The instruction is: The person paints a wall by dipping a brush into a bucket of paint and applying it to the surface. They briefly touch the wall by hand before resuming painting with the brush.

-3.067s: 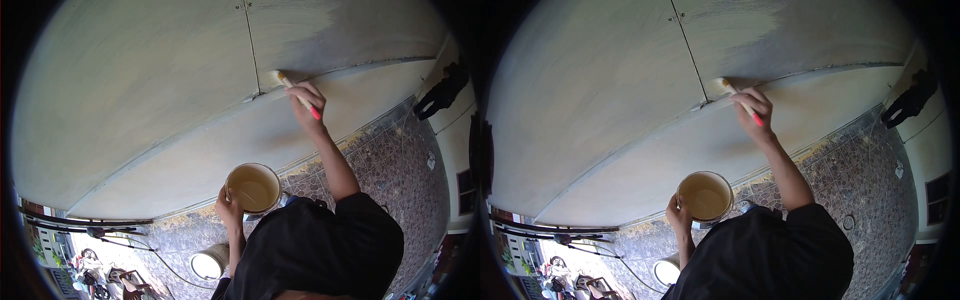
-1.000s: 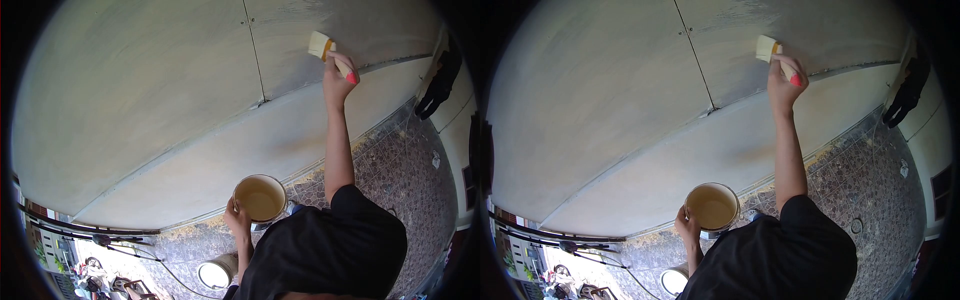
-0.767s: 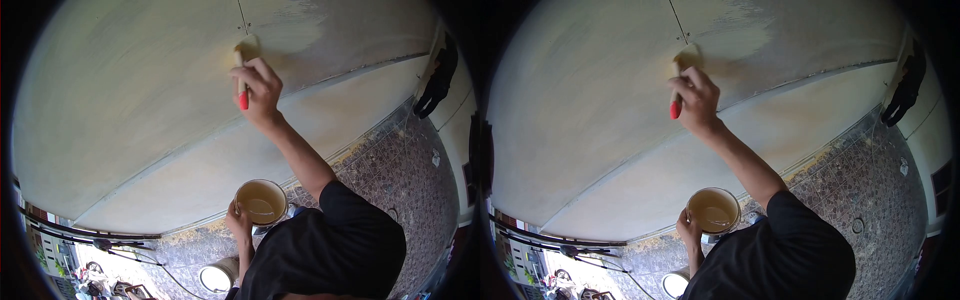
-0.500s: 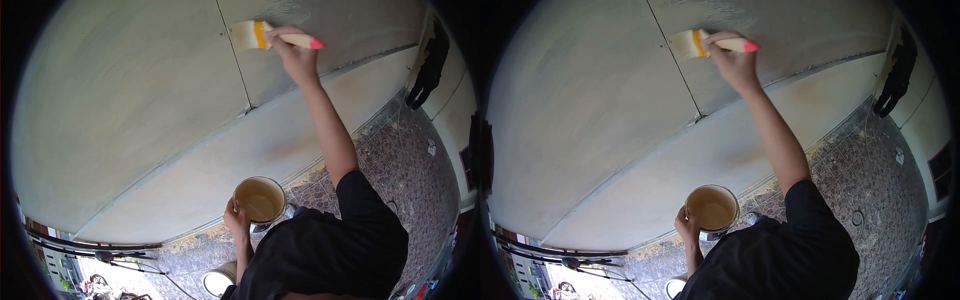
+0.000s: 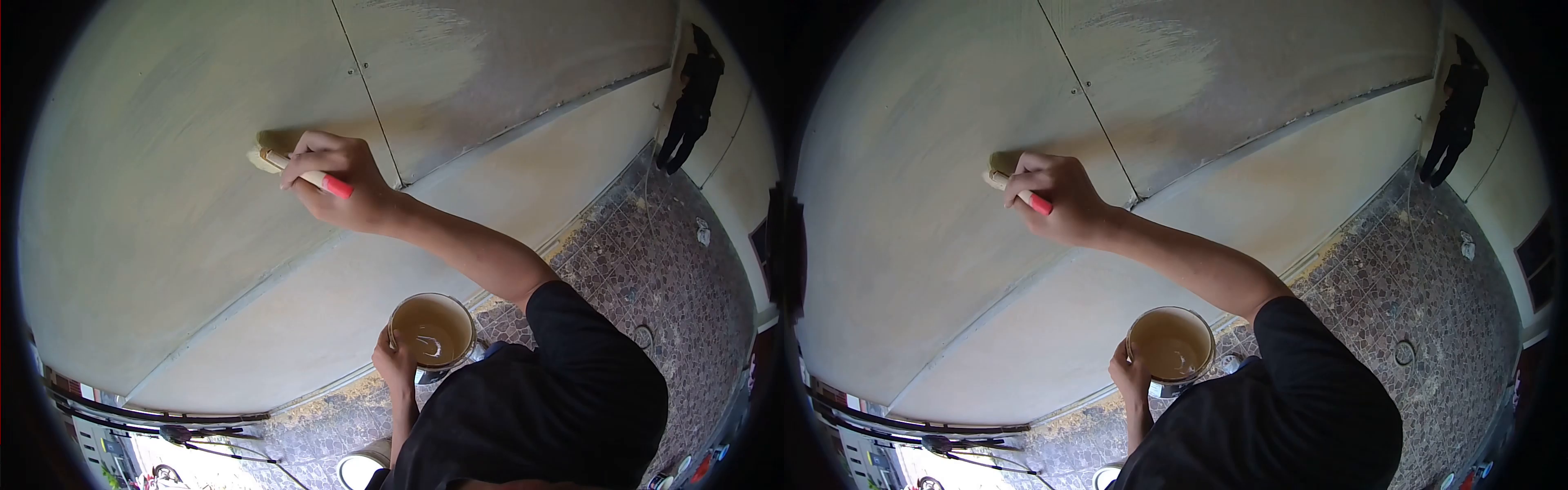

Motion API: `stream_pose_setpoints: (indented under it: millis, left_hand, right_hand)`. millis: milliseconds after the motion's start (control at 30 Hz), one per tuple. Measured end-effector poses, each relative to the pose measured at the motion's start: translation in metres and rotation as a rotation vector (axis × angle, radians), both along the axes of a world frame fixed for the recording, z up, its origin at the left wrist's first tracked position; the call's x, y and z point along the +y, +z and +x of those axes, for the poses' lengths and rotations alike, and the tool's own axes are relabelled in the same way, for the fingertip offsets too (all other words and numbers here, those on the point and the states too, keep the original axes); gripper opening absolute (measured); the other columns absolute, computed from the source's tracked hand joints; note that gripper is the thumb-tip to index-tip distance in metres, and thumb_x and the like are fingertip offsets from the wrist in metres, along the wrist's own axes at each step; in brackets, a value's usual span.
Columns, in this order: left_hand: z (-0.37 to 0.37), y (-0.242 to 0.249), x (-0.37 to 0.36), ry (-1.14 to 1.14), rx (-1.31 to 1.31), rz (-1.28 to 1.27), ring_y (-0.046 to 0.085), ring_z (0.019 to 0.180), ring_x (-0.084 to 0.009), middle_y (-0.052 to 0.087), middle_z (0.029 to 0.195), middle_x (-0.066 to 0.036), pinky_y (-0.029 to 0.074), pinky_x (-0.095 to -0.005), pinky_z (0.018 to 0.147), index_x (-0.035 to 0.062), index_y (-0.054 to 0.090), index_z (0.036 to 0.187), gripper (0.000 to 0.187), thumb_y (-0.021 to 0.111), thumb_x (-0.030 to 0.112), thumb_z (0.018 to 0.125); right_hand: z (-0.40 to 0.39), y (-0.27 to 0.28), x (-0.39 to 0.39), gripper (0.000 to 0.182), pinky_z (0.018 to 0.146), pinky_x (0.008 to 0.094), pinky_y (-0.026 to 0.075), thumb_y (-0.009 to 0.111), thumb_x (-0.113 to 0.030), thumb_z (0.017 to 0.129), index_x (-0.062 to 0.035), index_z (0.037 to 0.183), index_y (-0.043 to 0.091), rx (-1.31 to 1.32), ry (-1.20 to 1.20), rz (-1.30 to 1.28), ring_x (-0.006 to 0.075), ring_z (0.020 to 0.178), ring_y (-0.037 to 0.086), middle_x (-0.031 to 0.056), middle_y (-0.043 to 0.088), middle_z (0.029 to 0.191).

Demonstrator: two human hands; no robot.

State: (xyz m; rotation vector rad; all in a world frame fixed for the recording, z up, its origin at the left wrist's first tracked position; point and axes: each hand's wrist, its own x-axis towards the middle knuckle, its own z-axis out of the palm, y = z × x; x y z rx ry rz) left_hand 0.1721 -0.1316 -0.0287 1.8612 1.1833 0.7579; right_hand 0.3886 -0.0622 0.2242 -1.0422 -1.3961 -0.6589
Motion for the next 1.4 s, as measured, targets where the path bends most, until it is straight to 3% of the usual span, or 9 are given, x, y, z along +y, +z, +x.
stream_pose_setpoints:
  millis: [100, 167, 333, 400, 467, 633, 800, 1033, 1400]
  left_hand:
    - [-0.001, -0.002, -0.001, -0.004, -0.025, 0.000, 0.076, 0.095, -0.0415, 0.076, 0.099, -0.026, 0.057, -0.0450, 0.082, -0.0003, 0.075, 0.119, 0.029, 0.063, 0.016, 0.098]
    - [-0.004, -0.006, -0.001, 0.012, -0.010, 0.023, 0.076, 0.094, -0.0411, 0.076, 0.098, -0.026, 0.057, -0.0442, 0.081, -0.0004, 0.075, 0.119, 0.029, 0.062, 0.016, 0.098]
    - [-0.011, 0.003, -0.009, 0.069, -0.041, 0.008, 0.076, 0.092, -0.0413, 0.076, 0.094, -0.026, 0.057, -0.0453, 0.080, -0.0007, 0.075, 0.113, 0.027, 0.061, 0.017, 0.098]
    - [-0.008, 0.004, -0.009, 0.075, -0.048, 0.013, 0.076, 0.093, -0.0419, 0.076, 0.095, -0.026, 0.057, -0.0455, 0.080, -0.0004, 0.076, 0.113, 0.028, 0.061, 0.017, 0.097]
    - [-0.009, 0.004, -0.011, 0.063, 0.018, 0.015, 0.075, 0.094, -0.0433, 0.076, 0.096, -0.027, 0.057, -0.0461, 0.081, 0.0001, 0.076, 0.113, 0.028, 0.061, 0.018, 0.097]
    - [-0.004, -0.005, -0.009, 0.014, 0.023, 0.049, 0.075, 0.092, -0.0430, 0.076, 0.096, -0.026, 0.057, -0.0468, 0.081, 0.0007, 0.075, 0.116, 0.028, 0.061, 0.016, 0.098]
    - [-0.008, -0.009, -0.011, -0.041, -0.059, 0.037, 0.075, 0.093, -0.0444, 0.076, 0.097, -0.026, 0.057, -0.0469, 0.081, 0.0005, 0.076, 0.116, 0.028, 0.061, 0.016, 0.098]
    - [-0.014, -0.007, -0.010, -0.115, -0.033, 0.024, 0.075, 0.089, -0.0425, 0.076, 0.092, -0.026, 0.057, -0.0469, 0.078, -0.0013, 0.076, 0.110, 0.026, 0.063, 0.017, 0.096]
    - [-0.014, -0.009, -0.011, -0.238, -0.019, 0.009, 0.076, 0.083, -0.0392, 0.075, 0.089, -0.025, 0.056, -0.0452, 0.076, -0.0015, 0.076, 0.110, 0.026, 0.064, 0.016, 0.096]
  right_hand:
    - [0.063, 0.006, -0.014, 0.013, 0.067, 0.0307, 0.054, 0.076, 0.007, 0.084, -0.0065, 0.084, 0.075, 0.077, 0.053, 0.156, 0.0169, 0.078, 0.070, 0.0047, 0.074, 0.086]
    - [0.122, 0.009, -0.052, 0.002, 0.074, 0.0269, 0.054, 0.077, -0.003, 0.092, -0.0019, 0.090, 0.076, 0.443, 0.147, 0.045, 0.0105, 0.082, 0.068, 0.0047, 0.075, 0.090]
    - [0.203, 0.013, -0.113, 0.006, 0.070, 0.0300, 0.055, 0.074, 0.002, 0.088, -0.0032, 0.088, 0.077, 0.556, -0.299, 0.321, 0.0158, 0.080, 0.071, 0.0054, 0.073, 0.086]
    - [0.209, 0.017, -0.114, 0.014, 0.068, 0.0352, 0.055, 0.073, 0.005, 0.082, -0.0085, 0.084, 0.077, 0.310, -0.811, 0.506, 0.0257, 0.076, 0.071, 0.0083, 0.072, 0.082]
    - [0.157, 0.027, -0.074, 0.018, 0.066, 0.0403, 0.054, 0.071, 0.006, 0.077, -0.0113, 0.083, 0.075, 0.227, -0.642, 0.460, 0.0329, 0.074, 0.069, 0.0097, 0.068, 0.081]
    - [0.004, -0.019, 0.018, 0.020, 0.064, 0.0375, 0.056, 0.075, 0.002, 0.073, -0.0121, 0.088, 0.075, -0.258, -0.054, 0.013, 0.0217, 0.082, 0.068, 0.0035, 0.064, 0.092]
    - [0.046, -0.019, -0.015, 0.012, 0.067, 0.0347, 0.055, 0.076, 0.004, 0.082, -0.0081, 0.085, 0.075, 0.114, 0.091, 0.052, 0.0250, 0.077, 0.070, 0.0077, 0.070, 0.086]
    - [0.162, -0.070, -0.097, 0.015, 0.068, 0.0401, 0.051, 0.069, 0.007, 0.083, -0.0076, 0.084, 0.073, 0.512, -0.850, 0.507, 0.0302, 0.076, 0.065, 0.0104, 0.063, 0.080]
    - [-0.004, -0.118, -0.027, 0.018, 0.063, 0.0326, 0.051, 0.076, 0.009, 0.082, -0.0073, 0.090, 0.076, 0.227, -0.012, -0.018, 0.0200, 0.073, 0.066, 0.0065, 0.065, 0.087]
